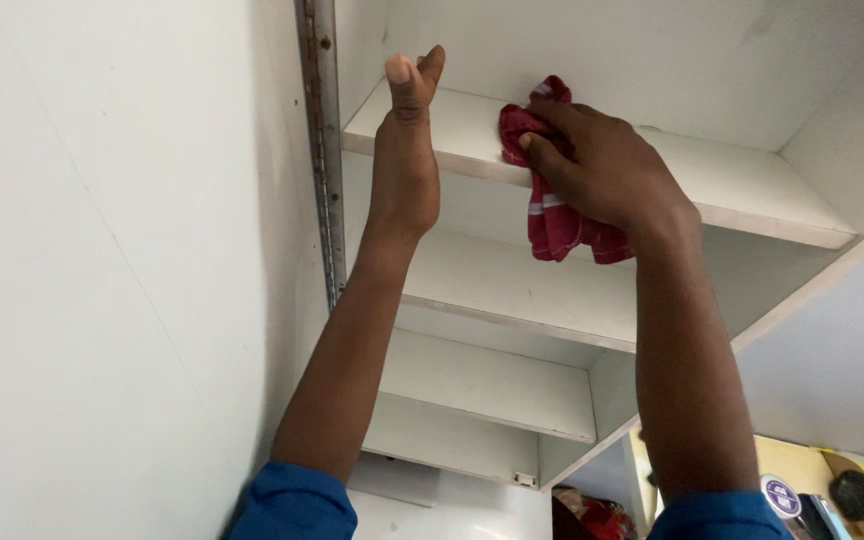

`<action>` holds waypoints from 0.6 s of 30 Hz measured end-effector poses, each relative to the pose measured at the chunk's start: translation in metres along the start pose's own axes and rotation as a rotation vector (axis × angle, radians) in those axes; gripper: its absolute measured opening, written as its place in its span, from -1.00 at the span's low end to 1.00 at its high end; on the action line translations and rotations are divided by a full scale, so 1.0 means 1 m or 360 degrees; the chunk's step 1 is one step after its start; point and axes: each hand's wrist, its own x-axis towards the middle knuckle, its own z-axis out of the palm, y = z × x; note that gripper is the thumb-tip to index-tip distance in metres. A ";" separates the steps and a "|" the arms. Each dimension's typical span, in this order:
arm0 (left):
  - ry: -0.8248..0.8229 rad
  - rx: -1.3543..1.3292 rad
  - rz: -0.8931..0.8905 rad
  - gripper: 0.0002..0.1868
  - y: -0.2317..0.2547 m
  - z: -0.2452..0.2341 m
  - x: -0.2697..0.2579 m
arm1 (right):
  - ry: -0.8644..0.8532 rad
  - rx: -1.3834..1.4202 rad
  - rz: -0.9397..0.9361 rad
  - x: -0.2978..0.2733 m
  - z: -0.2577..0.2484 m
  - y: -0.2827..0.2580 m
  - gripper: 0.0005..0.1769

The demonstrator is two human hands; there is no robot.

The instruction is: The person wipes the inside of a white wall cabinet with a red cloth, then places several bottles and containers onto the cleaned shelves.

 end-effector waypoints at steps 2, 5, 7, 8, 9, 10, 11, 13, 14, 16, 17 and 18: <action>-0.0040 -0.0058 0.0051 0.32 0.000 0.004 0.000 | 0.0029 -0.0004 0.0099 -0.004 -0.003 0.007 -0.41; -0.0084 -0.0112 0.0088 0.29 -0.002 0.010 0.000 | 0.0103 -0.0032 0.0169 -0.009 -0.010 0.017 -0.42; -0.0114 -0.0156 0.0098 0.27 -0.004 0.016 -0.002 | 0.0170 -0.0048 0.0128 -0.015 -0.012 0.025 -0.45; -0.0135 -0.0189 0.0110 0.27 -0.005 0.019 -0.002 | 0.0204 -0.0024 0.0119 -0.019 -0.014 0.030 -0.49; -0.0155 -0.0223 0.0123 0.26 -0.007 0.022 -0.001 | 0.0238 0.0001 0.0110 -0.023 -0.015 0.035 -0.53; -0.0164 -0.0226 0.0106 0.26 -0.008 0.025 -0.002 | 0.0271 0.0023 0.0100 -0.027 -0.015 0.040 -0.58; -0.0174 -0.0229 0.0089 0.26 -0.009 0.028 -0.002 | 0.0328 0.0076 0.0130 -0.031 -0.015 0.045 -0.60; -0.0196 -0.0255 0.0100 0.26 -0.011 0.034 -0.003 | 0.0440 0.0182 0.0187 -0.037 -0.013 0.056 -0.65; -0.0206 -0.0280 0.0128 0.26 -0.012 0.037 -0.004 | 0.0552 0.0197 0.0130 -0.040 -0.012 0.061 -0.68; -0.0223 -0.0332 0.0157 0.24 -0.015 0.042 -0.008 | 0.0773 0.0228 0.0013 -0.045 -0.010 0.074 -0.72; -0.0229 -0.0360 0.0158 0.23 -0.016 0.044 -0.011 | 0.0879 0.0367 -0.0016 -0.050 -0.009 0.080 -0.72; -0.0237 -0.0389 0.0167 0.22 -0.018 0.046 -0.015 | 0.0991 0.0504 -0.0051 -0.056 -0.007 0.086 -0.71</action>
